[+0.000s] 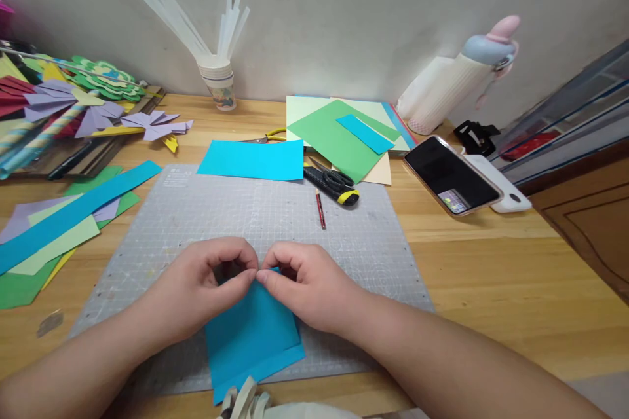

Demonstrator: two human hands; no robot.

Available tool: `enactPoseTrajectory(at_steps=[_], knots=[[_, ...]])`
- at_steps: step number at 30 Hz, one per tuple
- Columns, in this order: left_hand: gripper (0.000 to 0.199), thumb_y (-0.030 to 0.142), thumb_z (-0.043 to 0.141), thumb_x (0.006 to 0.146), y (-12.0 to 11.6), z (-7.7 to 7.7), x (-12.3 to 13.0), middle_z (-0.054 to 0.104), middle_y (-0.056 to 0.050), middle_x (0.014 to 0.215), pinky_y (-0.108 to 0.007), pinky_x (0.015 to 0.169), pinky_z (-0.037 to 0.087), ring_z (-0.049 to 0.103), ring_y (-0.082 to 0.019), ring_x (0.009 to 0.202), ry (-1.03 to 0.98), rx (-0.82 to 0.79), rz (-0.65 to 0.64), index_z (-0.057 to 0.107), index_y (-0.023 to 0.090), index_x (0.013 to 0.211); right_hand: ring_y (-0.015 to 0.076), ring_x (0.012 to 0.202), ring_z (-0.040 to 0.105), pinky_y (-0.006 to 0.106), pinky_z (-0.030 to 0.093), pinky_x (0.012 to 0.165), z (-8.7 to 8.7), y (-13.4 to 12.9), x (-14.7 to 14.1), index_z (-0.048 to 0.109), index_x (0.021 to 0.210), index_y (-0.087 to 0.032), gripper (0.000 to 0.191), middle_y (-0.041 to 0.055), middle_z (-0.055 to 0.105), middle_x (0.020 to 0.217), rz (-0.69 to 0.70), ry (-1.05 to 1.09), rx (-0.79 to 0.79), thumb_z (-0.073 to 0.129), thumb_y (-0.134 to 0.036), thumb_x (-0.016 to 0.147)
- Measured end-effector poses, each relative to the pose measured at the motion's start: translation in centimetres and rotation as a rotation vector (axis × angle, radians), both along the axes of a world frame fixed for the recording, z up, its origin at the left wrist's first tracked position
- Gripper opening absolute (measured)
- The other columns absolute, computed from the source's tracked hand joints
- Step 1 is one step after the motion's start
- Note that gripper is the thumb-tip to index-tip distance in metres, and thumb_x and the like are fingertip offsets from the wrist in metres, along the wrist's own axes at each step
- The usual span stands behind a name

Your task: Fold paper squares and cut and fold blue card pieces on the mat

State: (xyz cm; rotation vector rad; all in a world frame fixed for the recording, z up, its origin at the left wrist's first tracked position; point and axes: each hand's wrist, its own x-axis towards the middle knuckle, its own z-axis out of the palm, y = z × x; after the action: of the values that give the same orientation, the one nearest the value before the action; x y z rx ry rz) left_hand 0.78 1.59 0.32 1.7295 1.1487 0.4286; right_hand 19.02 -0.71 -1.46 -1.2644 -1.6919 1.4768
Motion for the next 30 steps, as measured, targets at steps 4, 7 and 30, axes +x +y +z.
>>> enactPoseTrajectory(at_steps=[4, 7, 30], knots=[[0.013, 0.025, 0.052, 0.075, 0.4, 0.2, -0.5, 0.054, 0.004, 0.061, -0.023, 0.055, 0.035, 0.047, -0.012, 0.061, -0.004, 0.019, 0.02, 0.059, 0.019, 0.066, 0.0121, 0.064, 0.045, 0.024, 0.036, 0.058, 0.2, 0.3, 0.2, 0.055, 0.071, -0.019, 0.016, -0.0022, 0.051, 0.067, -0.076, 0.053, 0.01, 0.056, -0.028, 0.084], [0.013, 0.026, 0.053, 0.075, 0.9, 0.4, -1.0, 0.05, 0.004, 0.059, -0.023, 0.053, 0.033, 0.044, -0.011, 0.058, -0.004, 0.01, 0.062, 0.058, 0.019, 0.065, 0.0119, 0.061, 0.043, 0.024, 0.035, 0.054, 0.5, 0.7, 0.7, 0.053, 0.067, -0.019, 0.018, -0.0022, 0.049, 0.064, -0.152, 0.077, 0.006, 0.058, -0.03, 0.081], [0.039, 0.031, 0.062, 0.081, 1.1, -0.9, -0.7, 0.054, 0.003, 0.081, -0.023, 0.058, 0.041, 0.051, -0.012, 0.069, -0.366, -0.117, 0.264, 0.054, 0.025, 0.118, 0.0086, 0.048, 0.041, 0.019, 0.033, 0.043, -0.2, 2.0, 1.4, 0.052, 0.078, -0.021, 0.029, -0.0067, 0.044, 0.056, -0.327, 0.47, -0.331, 0.063, -0.046, 0.081]])
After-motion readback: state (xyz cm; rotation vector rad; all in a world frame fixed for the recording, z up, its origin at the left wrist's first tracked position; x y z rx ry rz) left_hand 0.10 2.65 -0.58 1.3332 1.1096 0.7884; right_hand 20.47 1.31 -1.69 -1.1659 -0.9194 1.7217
